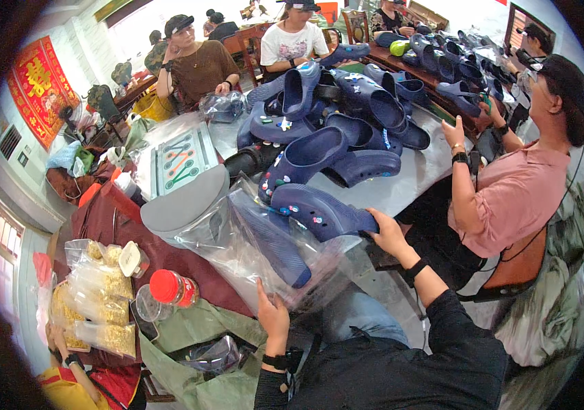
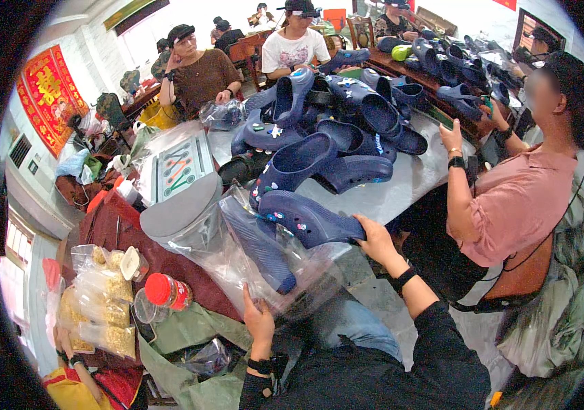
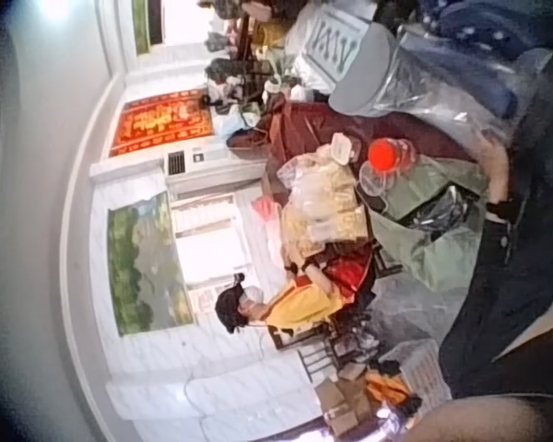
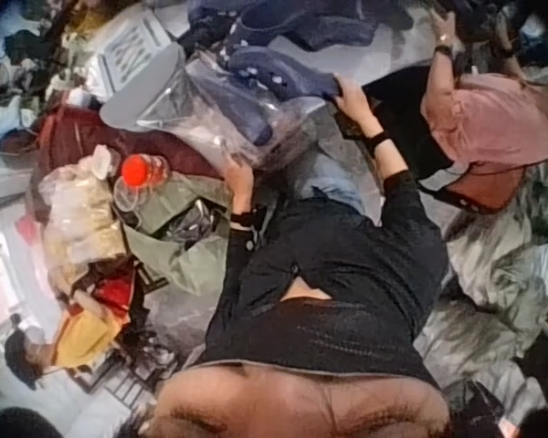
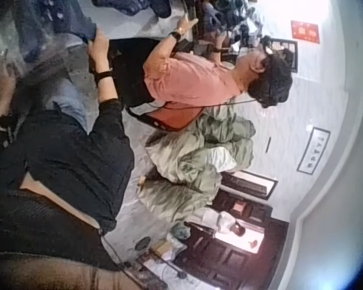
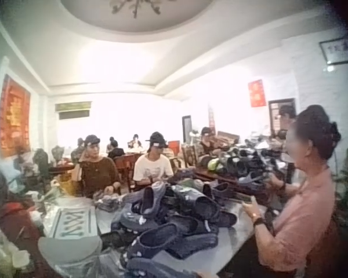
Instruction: Packing blue shoes into plastic bags and placing them into a larger green bag.
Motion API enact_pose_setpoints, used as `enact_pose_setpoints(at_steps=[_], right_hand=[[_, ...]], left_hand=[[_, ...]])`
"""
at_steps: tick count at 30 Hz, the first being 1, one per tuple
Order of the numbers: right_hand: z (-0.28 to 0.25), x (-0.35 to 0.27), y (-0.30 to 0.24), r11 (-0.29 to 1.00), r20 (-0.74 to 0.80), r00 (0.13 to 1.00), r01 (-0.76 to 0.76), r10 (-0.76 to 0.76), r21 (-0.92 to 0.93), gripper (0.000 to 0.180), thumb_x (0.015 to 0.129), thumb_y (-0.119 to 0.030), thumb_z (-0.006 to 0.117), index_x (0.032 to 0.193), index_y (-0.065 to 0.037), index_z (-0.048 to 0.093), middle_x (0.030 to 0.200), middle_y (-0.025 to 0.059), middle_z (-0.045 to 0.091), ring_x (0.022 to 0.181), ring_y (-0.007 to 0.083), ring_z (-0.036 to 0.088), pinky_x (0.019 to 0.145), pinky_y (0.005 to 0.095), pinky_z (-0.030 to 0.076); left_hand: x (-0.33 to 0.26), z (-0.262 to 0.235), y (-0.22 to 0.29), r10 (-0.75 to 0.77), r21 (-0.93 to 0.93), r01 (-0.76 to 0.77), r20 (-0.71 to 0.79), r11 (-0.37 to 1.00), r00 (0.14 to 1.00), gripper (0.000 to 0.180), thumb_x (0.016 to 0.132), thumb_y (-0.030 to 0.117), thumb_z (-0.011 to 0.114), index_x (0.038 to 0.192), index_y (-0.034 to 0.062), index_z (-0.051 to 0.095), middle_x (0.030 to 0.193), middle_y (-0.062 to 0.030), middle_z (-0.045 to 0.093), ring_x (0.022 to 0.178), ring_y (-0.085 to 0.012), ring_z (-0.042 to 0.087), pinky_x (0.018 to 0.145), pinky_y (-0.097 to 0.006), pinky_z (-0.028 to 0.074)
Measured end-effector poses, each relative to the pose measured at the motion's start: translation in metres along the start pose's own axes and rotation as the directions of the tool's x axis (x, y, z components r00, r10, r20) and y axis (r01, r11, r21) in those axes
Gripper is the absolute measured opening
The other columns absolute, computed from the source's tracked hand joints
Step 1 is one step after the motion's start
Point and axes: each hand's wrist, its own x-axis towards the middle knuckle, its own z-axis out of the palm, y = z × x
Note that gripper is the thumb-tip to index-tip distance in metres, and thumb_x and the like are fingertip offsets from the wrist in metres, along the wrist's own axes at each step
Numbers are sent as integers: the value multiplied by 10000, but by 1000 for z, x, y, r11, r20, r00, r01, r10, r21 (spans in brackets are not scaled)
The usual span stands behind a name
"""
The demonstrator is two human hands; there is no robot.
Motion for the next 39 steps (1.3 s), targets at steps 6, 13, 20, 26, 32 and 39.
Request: enact_pose_setpoints(at_steps=[6,13,20,26,32,39], right_hand=[[22,-6,-3,867,-76,929,-306,362,394,294,829,-125,661,1079,5,580,947,150,650,853,248,624,761,311,473],[31,-18,-15,637,107,867,-436,487,636,212,872,-146,633,1012,10,607,833,15,607,769,91,527,700,244,431],[24,-17,-11,339,266,807,-487,527,805,196,877,-148,627,990,13,633,840,23,627,742,99,562,673,250,454],[-22,40,-37,96,305,787,-416,537,904,239,890,-175,595,1052,0,603,917,53,630,777,138,586,708,273,461],[-33,153,-11,461,-166,733,-219,659,860,328,815,-215,613,1069,-7,594,978,53,602,905,145,542,767,274,429],[-34,197,-8,172,126,738,-314,662,934,409,817,-276,616,1149,-48,545,989,87,591,957,175,573,622,356,556]], left_hand=[[-1,-1,-5,-55,49,53,41,997,998,618,873,71,532,1438,106,284,785,-117,588,689,-283,580,666,-374,455],[0,-2,-2,-8,6,8,37,1000,999,611,869,52,511,1434,79,280,774,-128,587,695,-282,580,676,-369,459],[3,2,-8,-20,59,15,71,998,997,631,848,45,547,1424,84,292,1042,-197,607,838,-357,603,729,-413,468],[0,2,-1,-34,48,30,97,998,995,646,843,44,557,1428,108,289,1158,-221,568,930,-386,588,777,-429,465],[0,7,-14,33,78,-40,83,996,996,659,835,51,545,1435,140,289,1139,-199,555,929,-377,574,762,-453,456],[5,8,-2,-72,137,50,159,989,985,649,827,29,539,1426,94,299,1180,-217,545,979,-375,562,841,-415,448]])
